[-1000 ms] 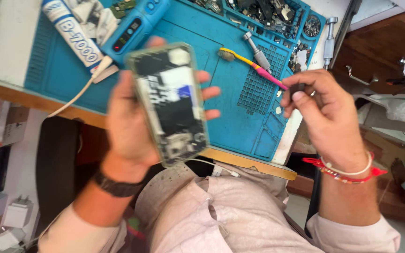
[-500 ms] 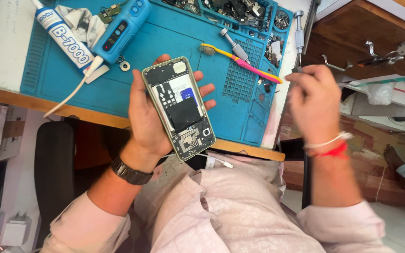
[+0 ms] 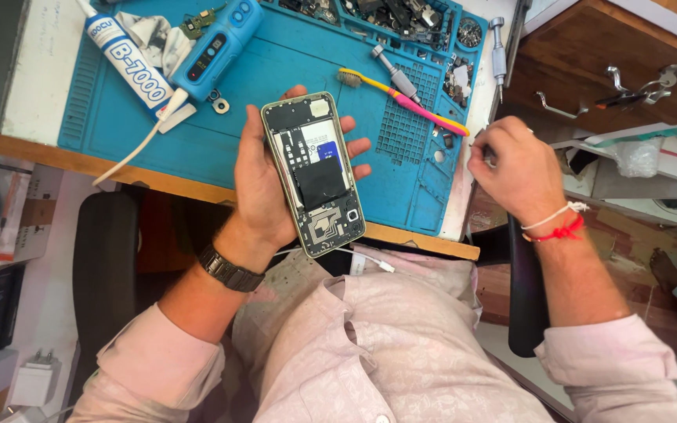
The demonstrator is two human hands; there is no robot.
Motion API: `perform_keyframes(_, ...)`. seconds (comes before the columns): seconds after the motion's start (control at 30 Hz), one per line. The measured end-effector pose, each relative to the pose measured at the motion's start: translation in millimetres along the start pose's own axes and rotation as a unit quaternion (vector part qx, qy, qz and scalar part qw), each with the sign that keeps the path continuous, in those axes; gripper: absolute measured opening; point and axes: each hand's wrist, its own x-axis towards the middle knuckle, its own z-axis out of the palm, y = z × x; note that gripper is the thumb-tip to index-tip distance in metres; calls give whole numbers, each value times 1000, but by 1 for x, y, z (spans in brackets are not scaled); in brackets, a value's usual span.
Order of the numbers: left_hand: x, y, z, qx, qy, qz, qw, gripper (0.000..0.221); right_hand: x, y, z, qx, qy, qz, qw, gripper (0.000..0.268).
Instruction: The person disassembles a smartphone by removing the back cover and using a screwdriver to unscrew internal components. They then use a hot air gun to heat the device and a toothbrush to clean the internal parts, including the battery area and camera module.
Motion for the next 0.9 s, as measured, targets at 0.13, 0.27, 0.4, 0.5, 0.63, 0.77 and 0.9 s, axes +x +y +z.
perform_keyframes(0.13,-1,-1,-2,-3,-7,-2,1000,68,3,-11,1,115,26,29,993,10)
perform_keyframes(0.27,0,0,-2,-9,-19,-4,1000,68,9,-16,6,88,61,-17,994,8)
perform_keyframes(0.4,-2,0,-2,-16,-51,-5,999,66,10,-26,-3,164,81,-12,983,7)
perform_keyframes(0.5,-2,0,-2,-7,-62,-1,998,65,11,-55,-16,253,82,13,964,17)
perform_keyframes(0.63,-2,-3,-7,-33,-107,4,994,65,20,-126,-13,537,49,100,836,35)
perform_keyframes(0.77,-3,-7,-14,-45,-124,64,989,61,46,-175,0,511,82,9,856,17)
perform_keyframes(0.9,-4,-5,-8,-20,-91,58,994,67,66,-197,7,407,126,-44,904,14)
